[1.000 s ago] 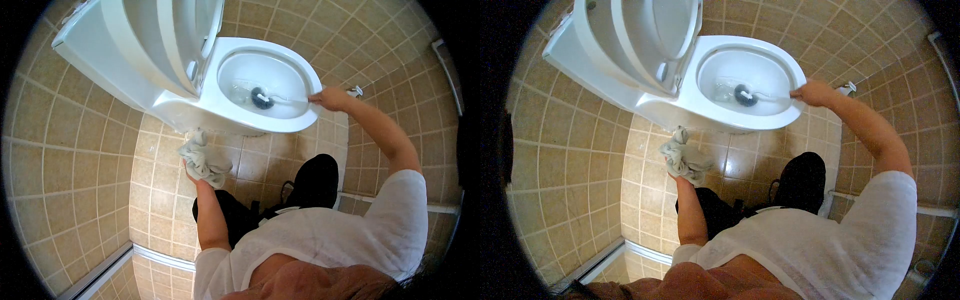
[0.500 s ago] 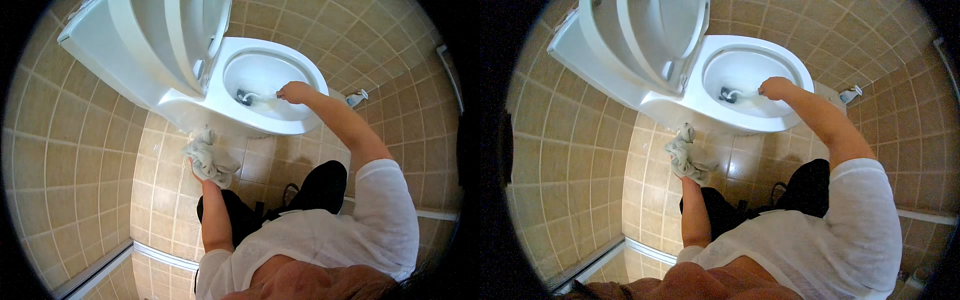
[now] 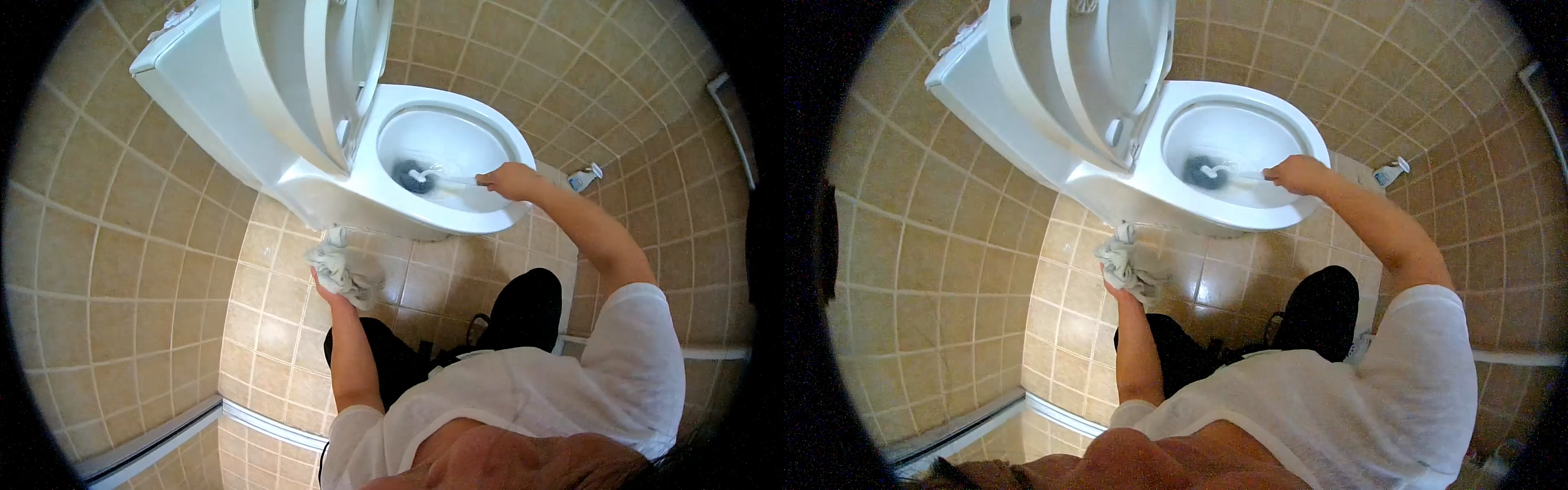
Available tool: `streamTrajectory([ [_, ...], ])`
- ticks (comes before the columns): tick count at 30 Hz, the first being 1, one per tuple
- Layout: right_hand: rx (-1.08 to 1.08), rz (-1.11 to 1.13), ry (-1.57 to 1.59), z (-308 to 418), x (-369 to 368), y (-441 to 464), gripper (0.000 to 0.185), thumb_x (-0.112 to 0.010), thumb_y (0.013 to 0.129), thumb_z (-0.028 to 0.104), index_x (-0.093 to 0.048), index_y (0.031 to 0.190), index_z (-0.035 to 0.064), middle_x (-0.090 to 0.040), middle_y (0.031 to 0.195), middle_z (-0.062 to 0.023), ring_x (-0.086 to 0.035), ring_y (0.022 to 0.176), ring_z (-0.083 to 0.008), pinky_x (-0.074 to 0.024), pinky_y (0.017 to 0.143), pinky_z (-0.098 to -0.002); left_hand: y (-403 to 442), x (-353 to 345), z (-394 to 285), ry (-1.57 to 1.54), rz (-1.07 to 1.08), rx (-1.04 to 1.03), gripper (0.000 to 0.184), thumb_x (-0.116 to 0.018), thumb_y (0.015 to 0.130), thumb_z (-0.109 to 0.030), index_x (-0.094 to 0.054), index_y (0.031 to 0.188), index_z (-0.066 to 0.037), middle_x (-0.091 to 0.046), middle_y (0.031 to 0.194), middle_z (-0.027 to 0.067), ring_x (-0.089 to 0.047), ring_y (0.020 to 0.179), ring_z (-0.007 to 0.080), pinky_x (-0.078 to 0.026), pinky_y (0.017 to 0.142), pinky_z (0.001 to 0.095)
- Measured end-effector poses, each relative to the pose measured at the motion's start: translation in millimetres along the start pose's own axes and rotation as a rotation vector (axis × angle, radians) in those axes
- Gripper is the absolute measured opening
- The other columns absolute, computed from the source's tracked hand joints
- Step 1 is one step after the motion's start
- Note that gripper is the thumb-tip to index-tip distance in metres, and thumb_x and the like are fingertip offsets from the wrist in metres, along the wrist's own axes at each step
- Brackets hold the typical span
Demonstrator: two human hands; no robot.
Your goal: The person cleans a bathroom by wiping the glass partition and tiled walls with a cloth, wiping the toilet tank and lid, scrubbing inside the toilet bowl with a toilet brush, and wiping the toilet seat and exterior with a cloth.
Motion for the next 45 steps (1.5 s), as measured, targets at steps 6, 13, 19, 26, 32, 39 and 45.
streamTrajectory([
  [6,-0.235,-0.163,0.101,-41,35,-74,0.032,-0.051,0.085,0.026,-0.054,0.116,0.0273,-0.063,0.088,-0.0141,-0.061,0.079,-0.0308,-0.0479,0.070,-0.0413,13,16,-12,0.000,0.106,-0.083,0.051,-0.029,0.091,-0.044,-0.043,0.121,-0.006,-0.051,0.113,0.0097,-0.049,0.100,0.0273,-0.038,0.089,0.0388],
  [13,-0.233,-0.106,-0.059,-38,33,-78,0.031,-0.051,0.085,0.025,-0.054,0.115,0.0296,-0.063,0.085,-0.0124,-0.061,0.075,-0.0315,-0.0480,0.064,-0.0415,-4,-26,-22,-0.245,0.511,0.074,0.051,-0.031,0.091,-0.043,-0.039,0.127,-0.006,-0.048,0.119,0.0102,-0.048,0.103,0.0260,-0.037,0.090,0.0372],
  [19,-0.208,-0.056,-0.039,-41,17,-83,0.028,-0.048,0.086,0.027,-0.056,0.113,0.0272,-0.062,0.082,-0.0124,-0.061,0.075,-0.0307,-0.0480,0.063,-0.0416,-37,-107,-55,-0.340,0.901,0.160,0.054,-0.032,0.091,-0.043,-0.035,0.130,-0.006,-0.044,0.126,0.0116,-0.043,0.112,0.0271,-0.031,0.097,0.0385],
  [26,-0.358,-0.107,0.157,-49,3,-83,0.027,-0.044,0.088,0.034,-0.061,0.104,0.0225,-0.064,0.084,-0.0095,-0.061,0.077,-0.0302,-0.0481,0.065,-0.0419,-71,-171,-78,-0.334,0.932,0.121,0.057,-0.031,0.091,-0.045,-0.030,0.131,-0.004,-0.039,0.130,0.0135,-0.040,0.115,0.0278,-0.028,0.100,0.0391],
  [32,-0.377,-0.135,0.158,-45,1,-94,0.027,-0.048,0.086,0.032,-0.060,0.106,0.0188,-0.063,0.088,-0.0109,-0.061,0.080,-0.0302,-0.0477,0.067,-0.0429,-75,-222,-118,0.310,0.682,-0.427,0.059,-0.029,0.090,-0.044,-0.028,0.132,-0.003,-0.032,0.136,0.0138,-0.033,0.122,0.0293,-0.023,0.104,0.0406],
  [39,-0.532,-0.622,0.744,-67,5,-209,0.030,-0.051,0.087,0.022,-0.055,0.116,0.0175,-0.063,0.089,-0.0098,-0.060,0.071,-0.0213,-0.0475,0.063,-0.0343,-38,-252,-117,-0.056,1.047,-0.096,0.061,-0.028,0.089,-0.046,-0.027,0.134,-0.004,-0.033,0.135,0.0136,-0.035,0.121,0.0308,-0.028,0.102,0.0419],
  [45,-0.796,-0.798,1.144,-65,-92,-329,0.033,-0.050,0.087,0.012,-0.053,0.120,0.0110,-0.052,0.070,-0.0020,-0.048,0.058,-0.0083,-0.0405,0.052,-0.0223,23,-220,-110,0.187,0.545,-0.253,0.052,-0.025,0.091,-0.043,-0.041,0.125,-0.007,-0.048,0.120,0.0103,-0.045,0.110,0.0280,-0.034,0.097,0.0405],
])
Point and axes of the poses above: each hand's wrist, its own y-axis towards the middle knuckle, its own x-axis out of the back of the hand, z = x × y, the point moved 8 cm from there along y, towards the middle knuckle
